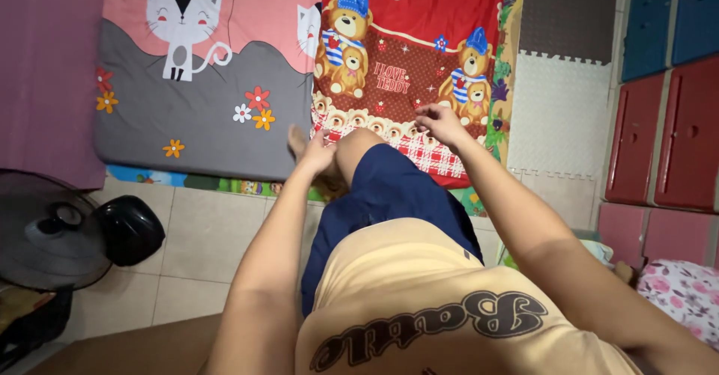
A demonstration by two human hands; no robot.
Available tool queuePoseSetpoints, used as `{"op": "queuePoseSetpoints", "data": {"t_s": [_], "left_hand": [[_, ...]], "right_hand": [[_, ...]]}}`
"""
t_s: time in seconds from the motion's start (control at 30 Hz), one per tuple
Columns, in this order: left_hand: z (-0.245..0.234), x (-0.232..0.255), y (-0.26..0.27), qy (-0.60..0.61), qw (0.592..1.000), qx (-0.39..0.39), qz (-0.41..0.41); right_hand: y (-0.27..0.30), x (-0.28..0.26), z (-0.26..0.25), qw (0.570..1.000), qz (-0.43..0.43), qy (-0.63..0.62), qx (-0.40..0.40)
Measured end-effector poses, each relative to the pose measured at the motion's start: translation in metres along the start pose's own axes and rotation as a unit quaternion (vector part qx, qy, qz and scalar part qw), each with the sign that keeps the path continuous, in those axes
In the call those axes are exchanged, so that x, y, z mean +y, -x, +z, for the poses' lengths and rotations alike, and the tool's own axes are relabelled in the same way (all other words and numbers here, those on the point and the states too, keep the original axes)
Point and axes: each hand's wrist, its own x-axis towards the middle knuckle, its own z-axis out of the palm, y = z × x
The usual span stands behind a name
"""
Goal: Organizing and laying out pillows and blankets on a floor-based sleeping area.
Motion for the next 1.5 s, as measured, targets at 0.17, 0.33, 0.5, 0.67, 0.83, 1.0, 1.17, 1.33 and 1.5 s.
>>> {"op": "queuePoseSetpoints", "data": {"t_s": [0.17,0.33,0.5,0.67,0.83,1.0,1.17,1.33,1.5], "left_hand": [[-0.005,-0.001,-0.002,0.001,1.0,0.02,0.016],[-0.005,-0.019,-0.019,-0.014,0.999,0.019,0.027],[-0.007,0.003,-0.008,-0.144,0.985,0.055,0.078],[-0.006,-0.006,-0.008,-0.102,0.991,0.05,0.063],[-0.009,-0.018,-0.008,-0.094,0.989,0.056,0.095],[-0.011,0.007,0.002,-0.007,1.0,-0.002,0.011],[0.004,0.02,-0.015,-0.054,0.996,-0.045,0.055],[0.025,0.053,-0.023,-0.106,0.987,-0.112,0.053],[0.057,0.074,-0.034,-0.16,0.965,-0.189,0.088]], "right_hand": [[-0.004,-0.011,0.004,0.999,-0.034,-0.009,-0.009],[-0.009,-0.022,0.013,0.997,-0.013,-0.078,-0.022],[-0.004,-0.036,0.017,1.0,-0.026,-0.01,-0.011],[-0.02,-0.023,0.02,0.998,-0.04,-0.031,-0.024],[-0.01,-0.035,0.03,0.999,-0.024,-0.023,-0.015],[0.016,-0.032,0.028,1.0,-0.014,-0.008,0.009],[0.03,0.004,0.008,0.997,-0.006,-0.055,0.06],[0.062,0.028,-0.01,0.991,0.003,-0.062,0.117],[0.101,0.059,-0.029,0.977,0.011,-0.097,0.188]]}}
